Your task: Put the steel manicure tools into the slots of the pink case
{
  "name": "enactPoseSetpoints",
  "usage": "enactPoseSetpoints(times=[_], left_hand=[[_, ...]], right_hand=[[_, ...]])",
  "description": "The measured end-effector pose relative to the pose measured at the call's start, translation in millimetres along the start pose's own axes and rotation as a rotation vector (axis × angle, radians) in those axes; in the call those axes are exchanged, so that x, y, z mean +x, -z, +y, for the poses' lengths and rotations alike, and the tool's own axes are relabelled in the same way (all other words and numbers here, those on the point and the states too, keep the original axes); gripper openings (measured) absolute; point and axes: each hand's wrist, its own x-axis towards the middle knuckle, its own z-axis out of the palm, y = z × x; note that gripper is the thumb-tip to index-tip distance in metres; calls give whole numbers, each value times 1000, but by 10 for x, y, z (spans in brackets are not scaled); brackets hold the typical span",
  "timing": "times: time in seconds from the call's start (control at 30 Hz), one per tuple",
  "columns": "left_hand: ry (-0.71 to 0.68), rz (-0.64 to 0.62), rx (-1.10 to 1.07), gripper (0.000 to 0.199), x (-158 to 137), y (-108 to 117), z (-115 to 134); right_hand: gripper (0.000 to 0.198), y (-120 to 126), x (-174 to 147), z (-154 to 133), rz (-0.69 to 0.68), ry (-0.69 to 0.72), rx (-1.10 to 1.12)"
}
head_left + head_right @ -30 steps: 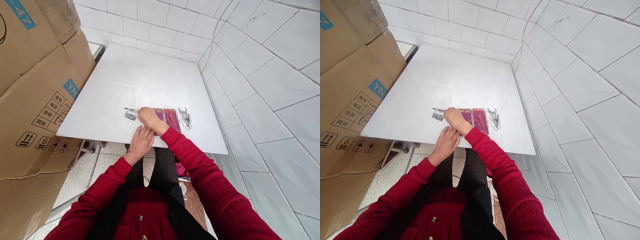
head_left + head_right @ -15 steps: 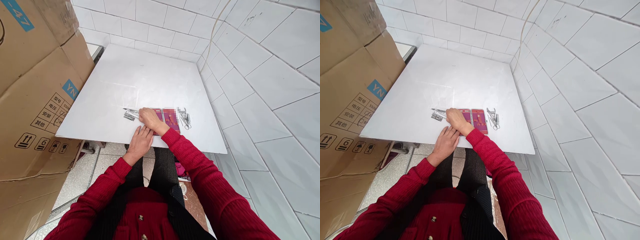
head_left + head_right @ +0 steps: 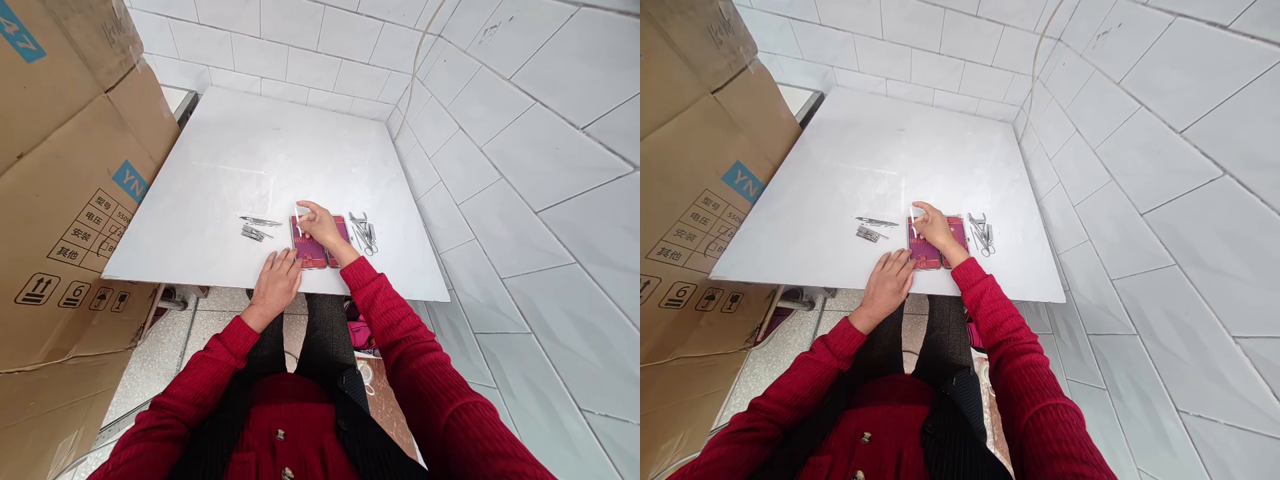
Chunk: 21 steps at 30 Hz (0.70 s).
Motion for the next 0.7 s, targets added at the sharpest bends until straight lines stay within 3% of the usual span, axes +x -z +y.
enactPoseSetpoints(times=[0.7], left_hand=[[1, -4, 2, 35, 9, 4, -7]], right_hand=[[47, -36, 43, 96, 58, -26, -7]])
